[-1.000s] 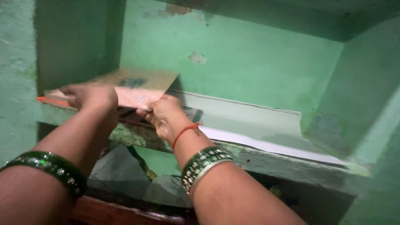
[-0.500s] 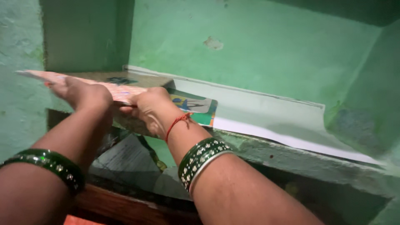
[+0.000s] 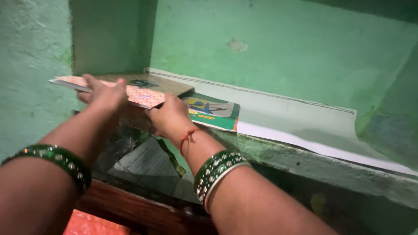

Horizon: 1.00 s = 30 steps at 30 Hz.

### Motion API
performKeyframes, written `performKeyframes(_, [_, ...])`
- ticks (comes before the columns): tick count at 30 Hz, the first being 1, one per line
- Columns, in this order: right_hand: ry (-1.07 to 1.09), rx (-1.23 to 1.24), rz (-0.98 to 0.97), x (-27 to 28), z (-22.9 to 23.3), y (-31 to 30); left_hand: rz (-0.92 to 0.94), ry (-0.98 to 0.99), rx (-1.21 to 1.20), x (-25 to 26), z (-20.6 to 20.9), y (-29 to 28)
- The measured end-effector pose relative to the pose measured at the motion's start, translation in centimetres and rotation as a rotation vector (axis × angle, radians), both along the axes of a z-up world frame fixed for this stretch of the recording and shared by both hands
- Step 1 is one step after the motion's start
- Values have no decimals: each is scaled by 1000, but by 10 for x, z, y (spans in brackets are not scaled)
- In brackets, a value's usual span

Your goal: The person wipes and organizes several notebooks using a blue cloth by hand on a shelf.

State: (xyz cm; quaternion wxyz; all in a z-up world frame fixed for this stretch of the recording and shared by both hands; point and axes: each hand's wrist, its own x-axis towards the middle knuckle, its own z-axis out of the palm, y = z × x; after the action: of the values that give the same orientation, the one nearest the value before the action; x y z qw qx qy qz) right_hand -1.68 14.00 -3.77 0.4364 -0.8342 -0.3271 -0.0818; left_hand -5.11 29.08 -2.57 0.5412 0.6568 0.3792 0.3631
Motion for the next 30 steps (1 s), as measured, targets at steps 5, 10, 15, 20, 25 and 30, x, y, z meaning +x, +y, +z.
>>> performKeyframes(5, [-360,141,-315,-22,-18,-9,203,-113,1,-23,-39,12])
performKeyframes(10, [-147,-237,-120,-71,-47,-14,-165,517,246,4,-121,74])
performKeyframes(15, [-134,-543,215,-76,-96,3,-854,1119,527,-3,-162,62])
performKeyframes(20, [-94,-655,425,-63,-153,23,-1071,1318,568,-75,-169,40])
performKeyframes(25, [-4,-782,439,-58,-193,32,-1169,1388,578,-107,-186,36])
performKeyframes(30, [210,-847,418,-61,-207,38,-1146,1369,567,-110,-184,41])
